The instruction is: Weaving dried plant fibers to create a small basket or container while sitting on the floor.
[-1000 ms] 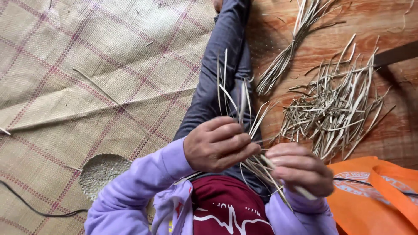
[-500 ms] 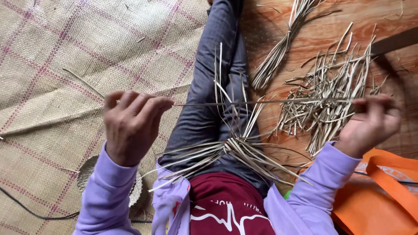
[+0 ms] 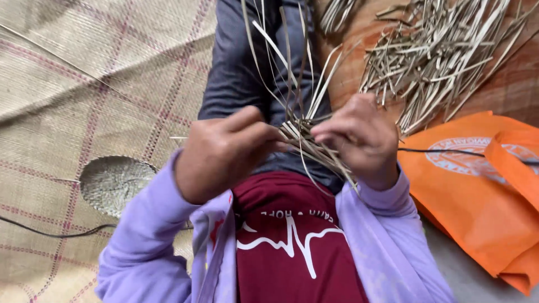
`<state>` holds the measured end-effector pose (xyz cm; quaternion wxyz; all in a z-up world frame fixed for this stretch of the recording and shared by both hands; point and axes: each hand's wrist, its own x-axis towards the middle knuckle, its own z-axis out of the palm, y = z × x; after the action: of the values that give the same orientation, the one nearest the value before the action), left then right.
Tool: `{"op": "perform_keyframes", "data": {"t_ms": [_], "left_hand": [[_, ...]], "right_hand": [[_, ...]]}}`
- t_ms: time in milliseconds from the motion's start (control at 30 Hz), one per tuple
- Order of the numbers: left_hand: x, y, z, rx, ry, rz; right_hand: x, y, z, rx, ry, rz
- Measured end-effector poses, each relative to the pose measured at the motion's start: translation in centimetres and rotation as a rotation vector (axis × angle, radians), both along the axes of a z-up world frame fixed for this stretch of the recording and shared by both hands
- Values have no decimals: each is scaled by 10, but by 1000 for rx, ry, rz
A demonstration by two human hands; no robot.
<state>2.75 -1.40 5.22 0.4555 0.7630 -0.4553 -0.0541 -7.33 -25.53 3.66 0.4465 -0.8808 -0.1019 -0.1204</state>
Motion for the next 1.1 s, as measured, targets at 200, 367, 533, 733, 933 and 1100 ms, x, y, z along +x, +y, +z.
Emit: {"op": "perform_keyframes", "data": {"t_ms": [200, 367, 533, 733, 933, 1100], "left_hand": [[4, 60, -36, 349, 46, 44], [-23, 57, -71, 796, -559, 613], [-56, -20, -85, 457, -244, 512], [-69, -39, -141, 420, -121, 421], [-68, -42, -142, 361, 105, 438], [-64, -39, -147, 289, 305, 390]], "right_hand": [[-2, -25, -68, 65, 444, -58], [-8, -15, -103, 18, 498, -87], [-9, -13, -117, -34, 424, -87], [-9, -1, -120, -55, 360, -112], [-10, 2, -132, -83, 336, -136], [-11, -1, -132, -106, 337, -143]]}}
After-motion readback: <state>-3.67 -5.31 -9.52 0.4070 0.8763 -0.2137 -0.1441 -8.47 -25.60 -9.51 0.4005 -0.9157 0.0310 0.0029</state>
